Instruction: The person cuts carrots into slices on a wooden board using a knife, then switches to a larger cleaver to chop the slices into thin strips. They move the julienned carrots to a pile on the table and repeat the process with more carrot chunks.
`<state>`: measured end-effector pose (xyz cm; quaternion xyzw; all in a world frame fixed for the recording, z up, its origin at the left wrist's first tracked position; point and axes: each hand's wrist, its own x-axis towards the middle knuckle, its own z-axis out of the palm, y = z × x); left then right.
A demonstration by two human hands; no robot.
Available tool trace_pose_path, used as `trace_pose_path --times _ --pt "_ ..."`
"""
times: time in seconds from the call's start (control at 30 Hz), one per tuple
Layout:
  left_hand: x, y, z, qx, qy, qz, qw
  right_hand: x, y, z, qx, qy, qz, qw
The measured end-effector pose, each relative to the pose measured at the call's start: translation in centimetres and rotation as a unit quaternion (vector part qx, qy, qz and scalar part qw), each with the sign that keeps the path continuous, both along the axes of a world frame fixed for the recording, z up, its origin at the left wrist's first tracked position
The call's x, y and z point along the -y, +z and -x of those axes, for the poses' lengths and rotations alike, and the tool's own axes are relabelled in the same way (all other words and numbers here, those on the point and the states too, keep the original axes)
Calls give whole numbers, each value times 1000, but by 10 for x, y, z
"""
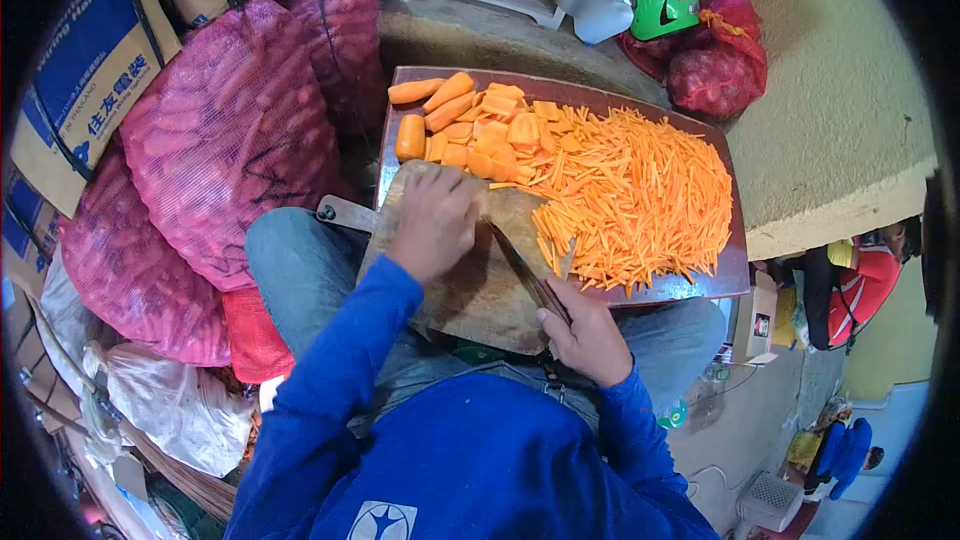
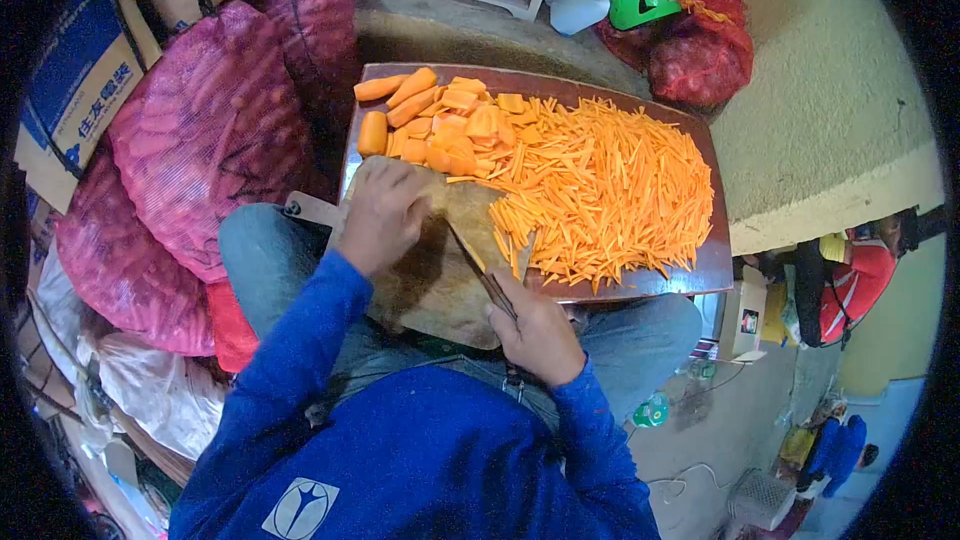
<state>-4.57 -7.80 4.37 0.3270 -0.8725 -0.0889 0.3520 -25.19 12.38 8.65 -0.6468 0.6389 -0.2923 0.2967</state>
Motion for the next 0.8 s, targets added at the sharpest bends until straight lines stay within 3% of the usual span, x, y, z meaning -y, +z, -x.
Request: trace_pose_path --times 0.2,0.33,0.53,0.63,0.7,0.77,0.8 --pt "59 -29 35 72 16 30 997 -6 -9 -6 -42 -9 7 999" --pt "63 -41 34 60 -4 17 998 -7 -7 -6 -31 -21 -5 999" --pt "57 -30 19 40 -20 85 995 -8 -10 -1 19 -32 3 999" --pt "51 -3 9 34 -66 24 997 -9 -14 3 39 -38 14 998" --pt "41 23 -1 123 -142 -299 936 -12 -9 4 49 -43 16 998" --pt "27 8 -6 145 -182 -331 915 -18 10 2 96 -62 -63 991" --pt "17 0 -10 163 -222 -357 893 -23 3 3 92 -58 -32 994"
